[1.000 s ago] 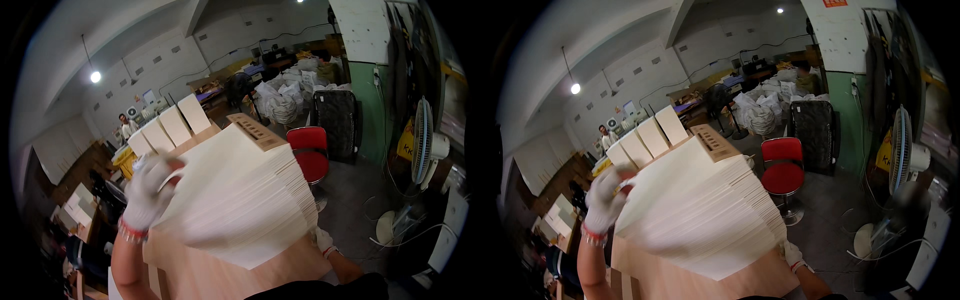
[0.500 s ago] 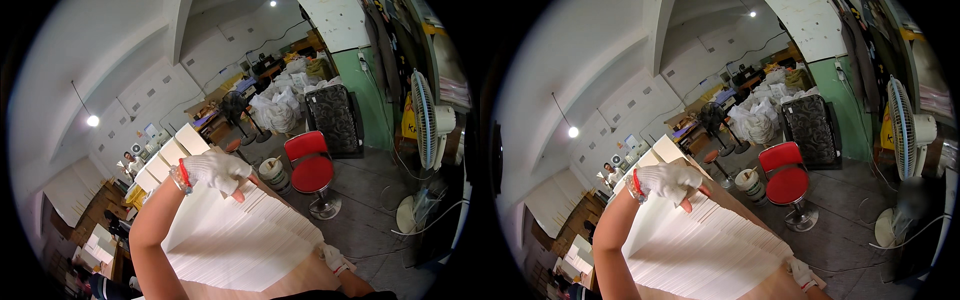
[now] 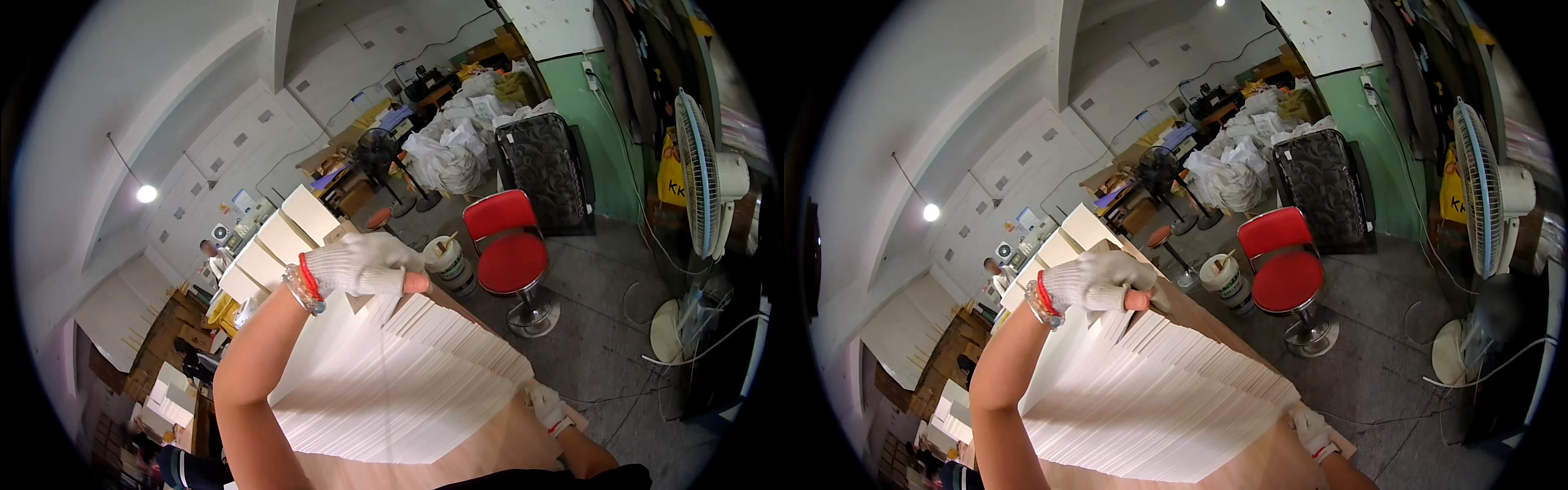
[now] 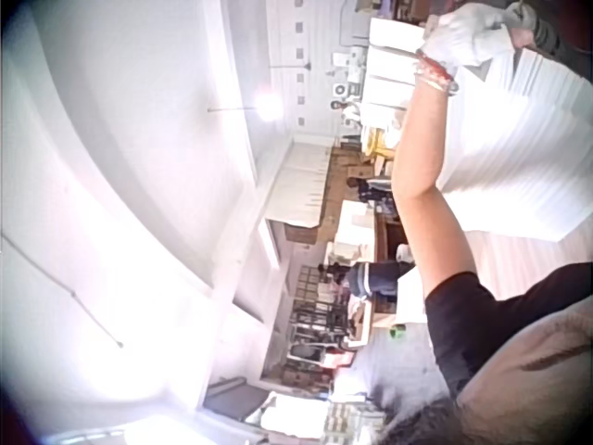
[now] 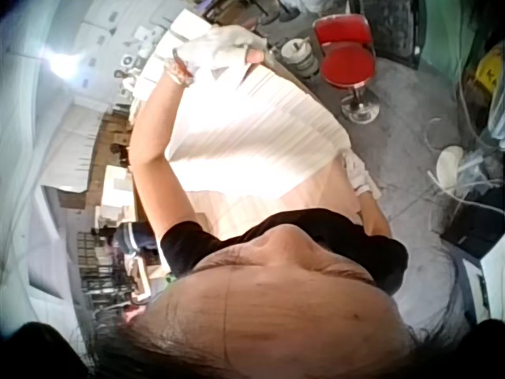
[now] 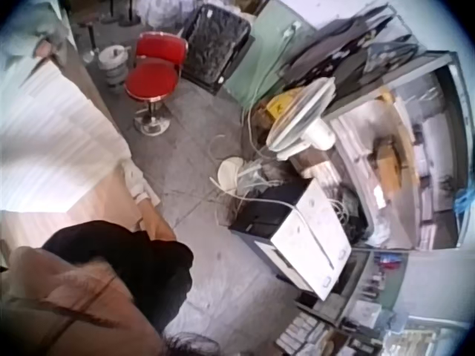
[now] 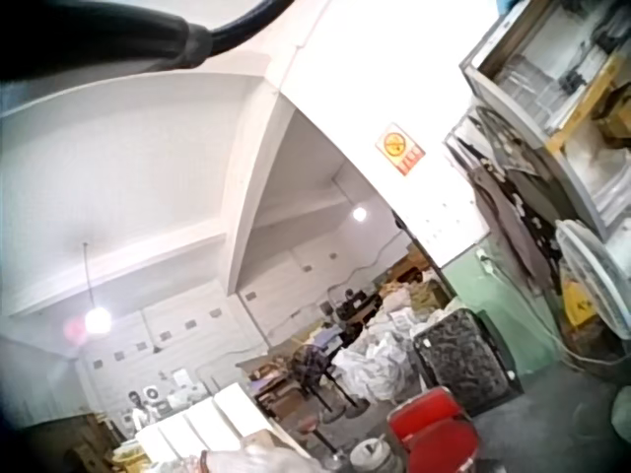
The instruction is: The person repeatedly picks up stacks of white paper sheets from a table, aligns them, and places them into a cardboard box. The person wears white gloves and works in a repetitive cycle of lifting, aligning, and stacking the paper bundles.
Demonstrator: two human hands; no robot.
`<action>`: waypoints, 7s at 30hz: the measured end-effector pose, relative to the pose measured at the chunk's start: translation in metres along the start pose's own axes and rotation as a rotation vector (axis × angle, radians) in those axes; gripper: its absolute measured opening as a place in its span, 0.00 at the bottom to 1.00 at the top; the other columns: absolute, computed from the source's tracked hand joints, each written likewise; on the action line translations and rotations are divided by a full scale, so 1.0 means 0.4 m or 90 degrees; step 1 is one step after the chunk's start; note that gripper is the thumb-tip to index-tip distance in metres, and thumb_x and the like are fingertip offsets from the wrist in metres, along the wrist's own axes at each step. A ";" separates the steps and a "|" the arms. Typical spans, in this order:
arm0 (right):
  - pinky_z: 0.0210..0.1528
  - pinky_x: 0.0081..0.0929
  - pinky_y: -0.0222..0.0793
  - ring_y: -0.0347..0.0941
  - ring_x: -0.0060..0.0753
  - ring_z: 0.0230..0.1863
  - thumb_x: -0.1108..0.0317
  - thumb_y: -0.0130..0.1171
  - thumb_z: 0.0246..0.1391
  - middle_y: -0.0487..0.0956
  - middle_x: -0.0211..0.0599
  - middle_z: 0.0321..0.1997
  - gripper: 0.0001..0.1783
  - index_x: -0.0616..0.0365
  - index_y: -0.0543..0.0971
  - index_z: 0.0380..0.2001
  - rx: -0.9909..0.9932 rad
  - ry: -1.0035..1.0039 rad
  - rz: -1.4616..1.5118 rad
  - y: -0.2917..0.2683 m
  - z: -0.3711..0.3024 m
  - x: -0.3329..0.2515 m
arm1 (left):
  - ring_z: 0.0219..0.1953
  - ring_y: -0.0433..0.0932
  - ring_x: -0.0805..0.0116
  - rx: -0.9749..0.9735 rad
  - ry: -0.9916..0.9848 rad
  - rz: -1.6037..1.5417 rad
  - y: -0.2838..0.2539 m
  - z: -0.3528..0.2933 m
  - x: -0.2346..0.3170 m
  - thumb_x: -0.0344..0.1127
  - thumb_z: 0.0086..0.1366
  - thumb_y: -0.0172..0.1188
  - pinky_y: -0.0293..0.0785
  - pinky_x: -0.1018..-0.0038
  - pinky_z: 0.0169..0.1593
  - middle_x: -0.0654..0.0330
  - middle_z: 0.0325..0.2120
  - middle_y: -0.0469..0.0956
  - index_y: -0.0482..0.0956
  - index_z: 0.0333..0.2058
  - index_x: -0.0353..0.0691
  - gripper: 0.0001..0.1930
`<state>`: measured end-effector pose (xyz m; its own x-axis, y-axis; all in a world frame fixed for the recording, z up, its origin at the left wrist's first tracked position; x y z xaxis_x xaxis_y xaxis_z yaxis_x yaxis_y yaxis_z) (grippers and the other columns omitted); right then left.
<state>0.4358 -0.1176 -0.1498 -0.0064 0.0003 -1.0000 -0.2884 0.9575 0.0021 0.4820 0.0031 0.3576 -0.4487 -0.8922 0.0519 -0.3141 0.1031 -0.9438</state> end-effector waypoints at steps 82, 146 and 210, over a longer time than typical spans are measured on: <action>0.32 0.23 0.71 0.73 0.27 0.28 0.65 0.42 0.59 0.77 0.39 0.26 0.16 0.66 0.75 0.28 -0.004 -0.042 0.051 -0.026 -0.006 -0.051 | 0.37 0.72 0.61 -0.138 0.143 0.261 0.101 -0.086 0.203 0.60 0.55 0.54 0.70 0.69 0.40 0.58 0.33 0.72 0.80 0.34 0.40 0.26; 0.34 0.26 0.70 0.72 0.25 0.29 0.61 0.42 0.62 0.75 0.33 0.27 0.16 0.63 0.75 0.37 -0.077 0.053 0.359 -0.050 -0.071 -0.306 | 0.27 0.71 0.57 0.053 0.052 0.069 0.044 -0.129 0.126 0.57 0.60 0.49 0.68 0.65 0.31 0.56 0.23 0.67 0.74 0.30 0.40 0.22; 0.52 0.28 0.64 0.65 0.33 0.52 0.57 0.54 0.45 0.65 0.44 0.56 0.45 0.65 0.49 0.63 -0.409 -0.104 0.028 0.336 -0.633 -0.864 | 0.38 0.78 0.63 0.990 -0.367 -1.342 1.234 -1.342 0.106 0.30 0.64 0.48 0.78 0.68 0.40 0.52 0.43 0.73 0.55 0.58 0.34 0.24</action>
<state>0.1566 -0.0619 0.1978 0.0995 0.1273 -0.9869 -0.8049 0.5934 -0.0046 -0.1410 0.2523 0.0693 -0.3436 0.5087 0.7894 0.6866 -0.4374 0.5807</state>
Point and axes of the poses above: each hand's wrist, its own z-axis towards the middle knuckle, its own y-axis out of the palm, x = y × z, the point moved 8 cm from there along z, towards the middle knuckle
